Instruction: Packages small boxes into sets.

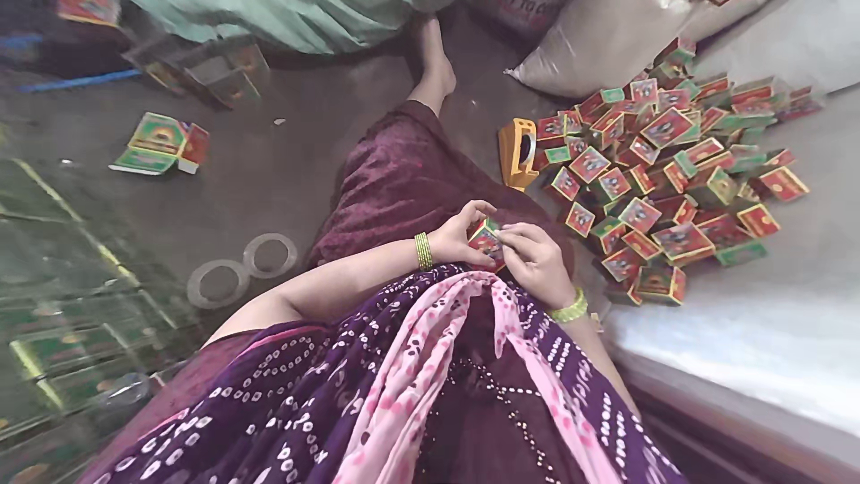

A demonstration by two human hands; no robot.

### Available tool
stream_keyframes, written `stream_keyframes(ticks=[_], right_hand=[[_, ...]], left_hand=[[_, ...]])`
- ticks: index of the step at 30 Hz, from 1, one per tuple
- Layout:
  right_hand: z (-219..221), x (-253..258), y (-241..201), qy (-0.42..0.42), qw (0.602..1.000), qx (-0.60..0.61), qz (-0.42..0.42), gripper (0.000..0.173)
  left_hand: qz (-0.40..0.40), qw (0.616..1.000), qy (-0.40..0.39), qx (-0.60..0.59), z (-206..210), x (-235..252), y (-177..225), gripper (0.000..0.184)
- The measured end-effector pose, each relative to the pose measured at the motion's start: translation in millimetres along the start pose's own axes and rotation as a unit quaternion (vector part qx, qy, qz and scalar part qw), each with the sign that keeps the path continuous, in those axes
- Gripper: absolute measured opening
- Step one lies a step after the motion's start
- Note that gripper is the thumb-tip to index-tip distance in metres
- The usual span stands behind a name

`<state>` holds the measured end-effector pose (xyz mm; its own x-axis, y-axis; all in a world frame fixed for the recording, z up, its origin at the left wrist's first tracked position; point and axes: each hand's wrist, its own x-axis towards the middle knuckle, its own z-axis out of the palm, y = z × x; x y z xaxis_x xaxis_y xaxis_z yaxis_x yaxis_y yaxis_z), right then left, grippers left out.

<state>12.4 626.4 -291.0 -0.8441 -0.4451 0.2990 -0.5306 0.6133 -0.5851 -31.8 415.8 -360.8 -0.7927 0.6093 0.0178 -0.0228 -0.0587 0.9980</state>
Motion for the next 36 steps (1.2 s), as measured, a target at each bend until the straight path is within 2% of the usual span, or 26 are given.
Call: stream_keyframes(ticks=[2,4,6,7,9,11,12,15,17,20,23,26,29,32,36], right_hand=[[6,-1,0,-0.004,1.0,-0.016,-0.003,0.026],[8,0,6,-0.004,0.999,0.032,0.036,0.025],[-2,7,15,-0.002,0.979,0.162,0.12,0.028],[-11,14,23,0.011,0.957,0.231,0.177,0.033],[-26,32,51,0.083,0.912,0.284,0.283,0.034],[-35,56,87,0.156,0.894,0.203,0.367,0.028],[-38,67,111,0.166,0.891,0.142,0.397,0.028],[-37,98,197,0.116,0.888,0.021,0.445,0.037],[-28,111,229,0.057,0.881,-0.005,0.469,0.044],[-17,126,238,0.028,0.865,-0.008,0.501,0.05],[-13,131,237,0.028,0.876,-0.014,0.482,0.041],[-13,130,236,0.053,0.875,0.035,0.48,0.035],[-21,125,225,0.112,0.842,0.131,0.512,0.035],[-26,115,213,0.125,0.816,0.181,0.534,0.029],[-16,104,211,0.069,0.814,0.136,0.56,0.032]], left_hand=[[-0.006,1.0,0.0,-0.004,1,-2,-1,0.092],[-0.01,1.0,0.009,-0.022,3,-1,-2,0.079],[-0.014,0.999,0.018,-0.042,3,3,-1,0.062],[-0.026,0.998,0.021,-0.047,2,6,2,0.057],[-0.066,0.995,0.036,-0.06,-2,11,2,0.052],[-0.097,0.991,0.056,-0.074,-5,14,-2,0.049],[-0.104,0.989,0.065,-0.08,-5,16,-4,0.047],[-0.111,0.987,0.069,-0.093,-7,20,-5,0.039],[-0.106,0.986,0.068,-0.11,-7,22,-5,0.039],[-0.093,0.985,0.073,-0.126,-9,27,-8,0.039],[-0.101,0.982,0.087,-0.132,-12,36,-7,0.034],[-0.106,0.982,0.097,-0.123,-12,44,-9,0.032],[-0.112,0.983,0.098,-0.11,-10,48,-11,0.033],[-0.118,0.983,0.095,-0.099,-11,48,-12,0.033],[-0.124,0.98,0.11,-0.109,-11,48,-12,0.032]])
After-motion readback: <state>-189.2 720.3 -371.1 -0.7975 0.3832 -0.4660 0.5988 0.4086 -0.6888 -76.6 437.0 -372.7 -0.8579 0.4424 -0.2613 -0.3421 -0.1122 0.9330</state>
